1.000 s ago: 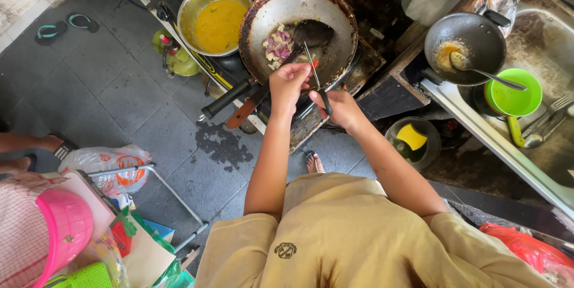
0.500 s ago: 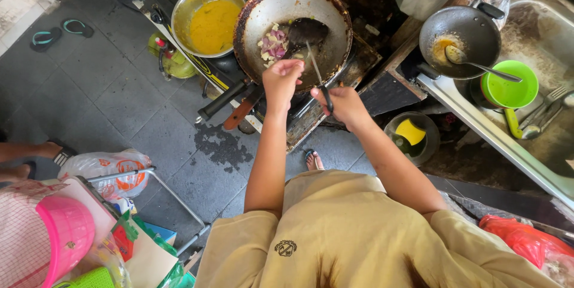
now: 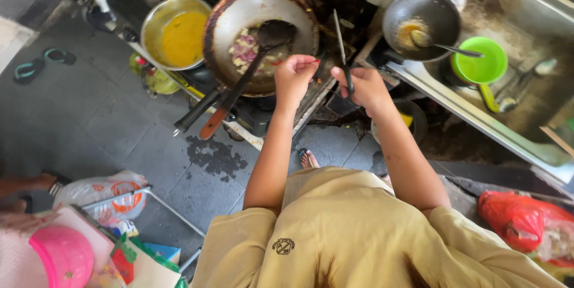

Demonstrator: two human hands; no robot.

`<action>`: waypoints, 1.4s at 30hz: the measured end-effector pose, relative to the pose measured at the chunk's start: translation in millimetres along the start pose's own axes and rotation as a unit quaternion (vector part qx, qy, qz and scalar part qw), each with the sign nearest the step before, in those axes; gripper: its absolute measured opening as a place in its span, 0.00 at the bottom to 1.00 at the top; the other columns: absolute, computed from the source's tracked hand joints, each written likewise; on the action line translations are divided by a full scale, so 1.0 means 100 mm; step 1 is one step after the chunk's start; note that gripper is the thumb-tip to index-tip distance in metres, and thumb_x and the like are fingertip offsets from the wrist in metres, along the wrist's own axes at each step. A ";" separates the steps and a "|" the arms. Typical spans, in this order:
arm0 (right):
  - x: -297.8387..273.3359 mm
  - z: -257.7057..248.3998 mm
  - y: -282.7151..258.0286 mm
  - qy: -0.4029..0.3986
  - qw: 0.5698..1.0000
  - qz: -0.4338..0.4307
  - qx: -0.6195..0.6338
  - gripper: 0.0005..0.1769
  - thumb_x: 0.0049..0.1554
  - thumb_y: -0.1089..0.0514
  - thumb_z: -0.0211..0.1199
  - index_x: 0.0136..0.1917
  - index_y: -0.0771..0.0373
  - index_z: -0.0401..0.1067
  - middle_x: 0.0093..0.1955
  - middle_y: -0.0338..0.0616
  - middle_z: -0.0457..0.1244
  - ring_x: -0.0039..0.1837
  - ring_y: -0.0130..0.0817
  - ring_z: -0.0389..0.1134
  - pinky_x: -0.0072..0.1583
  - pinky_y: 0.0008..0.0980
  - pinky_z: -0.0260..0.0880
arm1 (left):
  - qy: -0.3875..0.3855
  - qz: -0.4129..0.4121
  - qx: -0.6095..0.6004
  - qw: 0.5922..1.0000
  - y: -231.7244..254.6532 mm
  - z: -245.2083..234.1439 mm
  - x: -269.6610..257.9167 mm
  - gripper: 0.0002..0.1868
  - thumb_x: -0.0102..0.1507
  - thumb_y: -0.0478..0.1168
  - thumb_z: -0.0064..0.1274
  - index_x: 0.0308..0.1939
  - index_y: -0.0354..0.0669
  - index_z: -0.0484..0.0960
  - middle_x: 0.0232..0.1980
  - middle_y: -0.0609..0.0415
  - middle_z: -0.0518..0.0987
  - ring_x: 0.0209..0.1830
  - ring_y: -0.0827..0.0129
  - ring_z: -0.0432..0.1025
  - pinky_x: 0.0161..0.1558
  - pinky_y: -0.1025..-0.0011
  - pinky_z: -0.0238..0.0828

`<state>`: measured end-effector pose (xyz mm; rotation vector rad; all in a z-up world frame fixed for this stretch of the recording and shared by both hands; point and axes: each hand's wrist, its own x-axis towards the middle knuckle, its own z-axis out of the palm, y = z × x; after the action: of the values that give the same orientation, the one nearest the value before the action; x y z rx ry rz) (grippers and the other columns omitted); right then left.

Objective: The person unwraps shallots and adds them to a hot wok with oil, then uses scissors to cut red chilies directly into the wok. The person handles a plastic bag, a wok, a basket of chilies, and scissors during the preparation.

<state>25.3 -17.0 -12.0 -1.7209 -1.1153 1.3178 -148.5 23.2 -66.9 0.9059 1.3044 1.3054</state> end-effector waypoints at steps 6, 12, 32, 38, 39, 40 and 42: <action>-0.22 -0.63 0.12 0.028 0.999 0.006 0.021 0.24 0.52 0.40 0.75 0.31 0.61 0.73 0.23 0.47 0.61 0.20 0.26 0.53 0.26 0.21 0.48 | -0.081 0.022 0.036 0.996 0.17 0.84 -0.29 0.09 0.56 0.34 0.63 0.40 0.38 0.88 0.32 0.47 0.84 0.26 0.75 0.76 0.25 0.78 0.80; -0.66 -1.65 0.03 0.115 0.993 0.009 0.025 0.23 0.50 0.43 0.75 0.29 0.61 0.72 0.24 0.45 0.63 0.20 0.26 0.56 0.26 0.21 0.50 | -0.180 0.037 0.055 0.981 0.27 1.95 -0.72 0.08 0.56 0.34 0.63 0.39 0.40 0.88 0.32 0.48 0.85 0.25 0.75 0.77 0.23 0.79 0.81; -2.02 -5.22 0.91 0.417 0.909 0.003 -0.011 0.18 0.58 0.41 0.74 0.37 0.52 0.76 0.23 0.34 0.62 0.21 0.23 0.58 0.29 0.19 0.55 | -0.342 0.253 0.133 0.895 -0.14 5.14 -2.16 0.09 0.56 0.42 0.65 0.40 0.53 0.87 0.37 0.56 0.83 0.37 0.63 0.80 0.44 0.69 0.79; -1.91 -5.67 1.02 0.406 0.912 0.062 0.004 0.22 0.61 0.40 0.69 0.35 0.53 0.67 0.31 0.33 0.66 0.25 0.21 0.60 0.30 0.20 0.53 | -0.419 0.290 0.164 0.845 0.31 5.79 -2.51 0.06 0.62 0.39 0.55 0.41 0.46 0.85 0.42 0.55 0.84 0.41 0.70 0.79 0.46 0.71 0.79; -1.88 -5.73 1.06 0.407 0.912 0.054 0.009 0.22 0.61 0.40 0.69 0.35 0.53 0.67 0.30 0.33 0.66 0.24 0.20 0.61 0.30 0.19 0.53 | -0.438 0.285 0.226 0.822 0.25 5.91 -2.48 0.05 0.61 0.38 0.57 0.39 0.47 0.85 0.38 0.58 0.85 0.39 0.68 0.80 0.42 0.68 0.78; -1.85 -5.79 1.10 0.408 0.912 0.046 0.015 0.23 0.61 0.41 0.69 0.34 0.52 0.66 0.30 0.34 0.66 0.24 0.19 0.61 0.29 0.18 0.53 | -0.456 0.280 0.287 0.795 0.20 6.04 -2.44 0.03 0.60 0.38 0.59 0.37 0.48 0.85 0.35 0.61 0.86 0.36 0.67 0.80 0.38 0.65 0.77; -1.84 -5.84 1.08 0.403 0.914 0.050 0.009 0.23 0.62 0.40 0.69 0.34 0.52 0.67 0.27 0.35 0.64 0.24 0.19 0.60 0.31 0.19 0.55 | -0.465 0.287 0.393 0.739 0.02 6.28 -2.39 0.06 0.56 0.32 0.53 0.26 0.47 0.78 0.27 0.54 0.80 0.30 0.57 0.76 0.33 0.59 0.72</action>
<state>593.8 -240.7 105.1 -2.0311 -0.5286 0.5342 505.0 -82.5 49.6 2.3304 0.6983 0.4214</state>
